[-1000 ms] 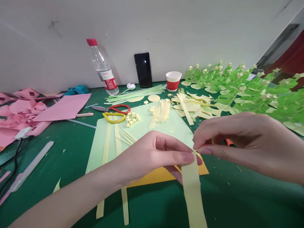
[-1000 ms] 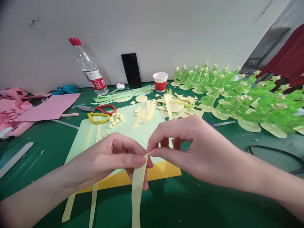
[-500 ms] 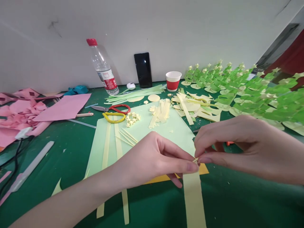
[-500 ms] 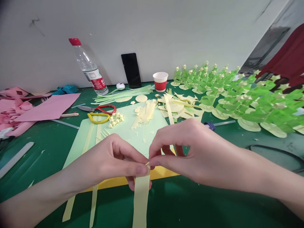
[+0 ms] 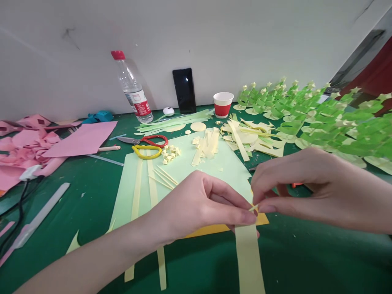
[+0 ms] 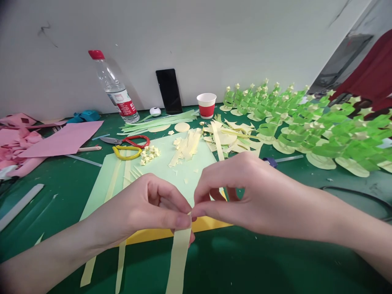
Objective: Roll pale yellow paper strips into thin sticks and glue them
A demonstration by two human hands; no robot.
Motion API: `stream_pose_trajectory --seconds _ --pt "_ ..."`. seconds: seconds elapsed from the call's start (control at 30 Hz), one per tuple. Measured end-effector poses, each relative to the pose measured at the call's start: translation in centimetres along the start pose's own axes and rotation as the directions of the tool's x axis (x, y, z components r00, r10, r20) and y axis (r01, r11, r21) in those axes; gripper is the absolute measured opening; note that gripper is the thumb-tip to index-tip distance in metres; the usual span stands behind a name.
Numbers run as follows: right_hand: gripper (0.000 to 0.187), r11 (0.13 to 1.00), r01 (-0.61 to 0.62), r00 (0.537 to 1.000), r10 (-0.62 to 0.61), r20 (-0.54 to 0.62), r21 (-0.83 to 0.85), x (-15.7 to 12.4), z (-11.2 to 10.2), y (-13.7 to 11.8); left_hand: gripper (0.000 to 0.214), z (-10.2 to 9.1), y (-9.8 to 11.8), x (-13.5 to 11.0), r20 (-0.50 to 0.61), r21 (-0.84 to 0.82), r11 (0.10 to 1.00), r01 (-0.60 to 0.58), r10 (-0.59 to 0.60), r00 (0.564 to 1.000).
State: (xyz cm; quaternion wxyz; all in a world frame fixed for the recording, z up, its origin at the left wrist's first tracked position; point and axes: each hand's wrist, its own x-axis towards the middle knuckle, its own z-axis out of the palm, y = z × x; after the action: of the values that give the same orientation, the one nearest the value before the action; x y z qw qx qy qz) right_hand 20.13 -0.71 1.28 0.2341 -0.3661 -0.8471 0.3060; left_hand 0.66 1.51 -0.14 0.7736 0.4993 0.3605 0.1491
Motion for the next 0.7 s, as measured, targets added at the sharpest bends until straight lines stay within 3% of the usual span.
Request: stream_pose_trajectory --seconds 0.17,0.27,0.5,0.6,0.7 --pt "0.018 0.998 -0.027 0.999 0.03 -0.039 0.057 -0.38 0.11 0.09 0.012 0.01 0.2 -0.03 0.053 0.001 0.997 0.083 -0.083 0.995" --pt "0.015 0.994 -0.019 0.998 0.025 -0.054 0.109 -0.42 -0.07 0.3 0.011 -0.08 0.18 -0.2 0.1 0.006 0.998 0.059 -0.06 0.993" --pt "0.012 0.997 0.008 0.999 -0.01 0.03 0.075 0.07 -0.38 0.41 0.007 -0.06 0.01 -0.09 0.047 -0.021 0.998 0.064 -0.063 0.997" --pt "0.017 0.997 0.007 1.0 -0.007 0.0 0.08 -0.11 -0.19 0.42 0.013 0.02 0.06 -0.05 0.034 -0.024 0.997 0.079 -0.078 0.996" --pt "0.014 0.992 0.021 0.999 -0.017 -0.033 0.123 -0.25 -0.23 0.49 0.005 0.05 0.12 -0.22 0.083 -0.023 0.995 0.094 -0.091 0.992"
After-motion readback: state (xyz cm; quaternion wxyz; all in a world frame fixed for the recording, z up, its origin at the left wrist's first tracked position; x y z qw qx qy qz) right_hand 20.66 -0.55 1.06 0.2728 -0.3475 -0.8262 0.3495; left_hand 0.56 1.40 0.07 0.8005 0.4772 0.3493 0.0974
